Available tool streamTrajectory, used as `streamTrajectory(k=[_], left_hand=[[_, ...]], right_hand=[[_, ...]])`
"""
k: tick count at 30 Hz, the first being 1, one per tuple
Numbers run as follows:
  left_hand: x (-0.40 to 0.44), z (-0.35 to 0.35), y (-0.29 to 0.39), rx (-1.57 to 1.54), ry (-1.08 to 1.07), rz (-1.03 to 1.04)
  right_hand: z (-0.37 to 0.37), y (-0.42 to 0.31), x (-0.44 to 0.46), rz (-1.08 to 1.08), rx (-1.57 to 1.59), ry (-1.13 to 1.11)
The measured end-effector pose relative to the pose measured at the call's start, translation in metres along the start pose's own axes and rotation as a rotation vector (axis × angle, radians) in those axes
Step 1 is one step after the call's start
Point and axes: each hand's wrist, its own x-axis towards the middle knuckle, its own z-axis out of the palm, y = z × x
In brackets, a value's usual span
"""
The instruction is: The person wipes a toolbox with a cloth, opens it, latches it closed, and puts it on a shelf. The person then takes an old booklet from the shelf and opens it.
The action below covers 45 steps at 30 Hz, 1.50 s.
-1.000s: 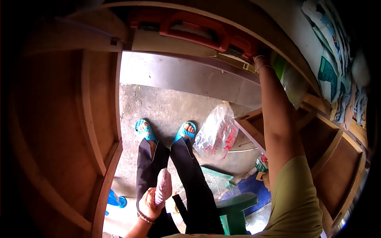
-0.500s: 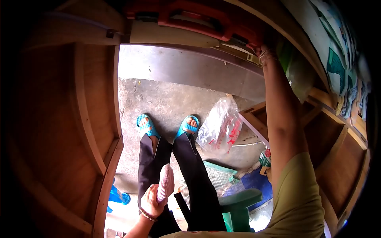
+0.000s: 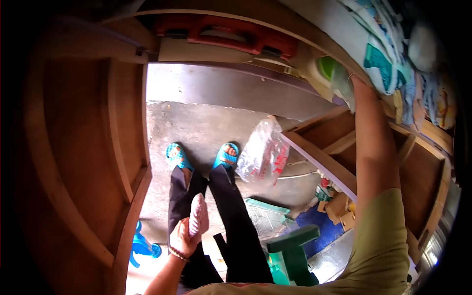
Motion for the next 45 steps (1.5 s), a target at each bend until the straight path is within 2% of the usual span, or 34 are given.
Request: streamTrajectory(k=[2, 3, 4, 5, 6, 8, 9, 12, 13, 16, 18, 22, 24, 26, 27, 28, 30, 32, 34, 36, 38, 39, 40, 42, 43, 44, 45], left_hand=[[-0.001, 0.008, -0.008, -0.043, 0.005, 0.016], [0.000, 0.008, -0.004, -0.041, 0.041, 0.014], [0.000, 0.003, 0.005, -0.048, 0.033, 0.000], [-0.001, 0.001, 0.005, -0.034, 0.038, 0.019], [-0.002, 0.002, 0.002, -0.019, 0.040, 0.038], [-0.009, 0.004, -0.004, 0.001, 0.039, 0.047], [-0.013, 0.005, -0.004, -0.015, 0.062, 0.072], [-0.033, 0.022, -0.022, -0.076, 0.229, 0.253], [-0.037, 0.013, -0.011, -0.104, 0.170, 0.190], [-0.044, -0.005, 0.015, -0.177, 0.013, 0.091], [-0.051, -0.016, 0.030, -0.134, 0.024, 0.197], [-0.070, -0.027, 0.039, -0.059, 0.048, 0.337], [-0.076, -0.028, 0.037, -0.080, 0.010, 0.363], [-0.081, -0.040, 0.044, -0.061, -0.078, 0.385], [-0.082, -0.035, 0.033, -0.080, -0.143, 0.378], [-0.086, -0.049, 0.045, -0.084, -0.229, 0.357], [-0.097, -0.085, 0.080, -0.074, -0.322, 0.237], [-0.106, -0.096, 0.082, 0.039, -0.340, 0.229], [-0.114, -0.107, 0.084, 0.033, -0.231, 0.379], [-0.119, -0.126, 0.094, 0.133, -0.255, 0.424], [-0.115, -0.125, 0.078, 0.148, -0.205, 0.464], [-0.115, -0.123, 0.075, 0.252, -0.165, 0.309], [-0.113, -0.130, 0.079, 0.267, -0.175, 0.330], [-0.103, -0.146, 0.089, 0.466, -0.087, 0.768], [-0.104, -0.150, 0.100, 0.182, -0.049, 0.348], [-0.105, -0.157, 0.114, 0.083, -0.009, 0.227], [-0.103, -0.163, 0.126, 0.009, -0.019, 0.207]], right_hand=[[-0.025, 0.040, 0.005, -0.073, 0.014, -0.078], [-0.123, -0.070, 0.005, 0.000, -0.253, -0.273], [-0.087, -0.068, -0.009, -0.259, -0.908, -0.501], [-0.051, -0.052, -0.037, 0.107, -0.237, -0.298], [-0.096, -0.098, -0.040, 0.548, 0.190, -0.488], [-0.107, -0.147, -0.074, 1.110, 1.034, -0.384], [-0.116, -0.166, -0.084, 1.249, 1.154, -0.393], [-0.144, -0.209, -0.120, 1.387, 1.323, -0.211], [-0.157, -0.218, -0.131, 1.401, 1.326, -0.219], [-0.199, -0.241, -0.162, 1.320, 1.421, -0.235], [-0.226, -0.243, -0.184, 1.167, 1.479, -0.311], [-0.287, -0.236, -0.205, 1.019, 1.509, -0.316], [-0.305, -0.228, -0.208, 0.977, 1.524, -0.310], [-0.325, -0.227, -0.204, 0.838, 1.524, -0.298], [-0.344, -0.229, -0.201, 0.847, 1.460, -0.258], [-0.351, -0.225, -0.202, 0.854, 1.450, -0.341], [-0.386, -0.235, -0.191, 0.749, 1.518, -0.314], [-0.384, -0.226, -0.193, 0.641, 1.495, -0.444], [-0.407, -0.224, -0.184, 0.492, 1.404, -0.532], [-0.433, -0.228, -0.176, 0.349, 1.355, -0.494], [-0.460, -0.225, -0.166, 0.338, 1.288, -0.649], [-0.462, -0.222, -0.165, 0.290, 1.292, -0.678], [-0.469, -0.219, -0.162, 0.240, 1.292, -0.710], [-0.490, -0.216, -0.159, 0.225, 1.282, -0.743], [-0.502, -0.216, -0.156, 0.186, 1.270, -0.793], [-0.509, -0.217, -0.156, 0.193, 1.269, -0.780], [-0.516, -0.217, -0.154, 0.175, 1.342, -0.861]])
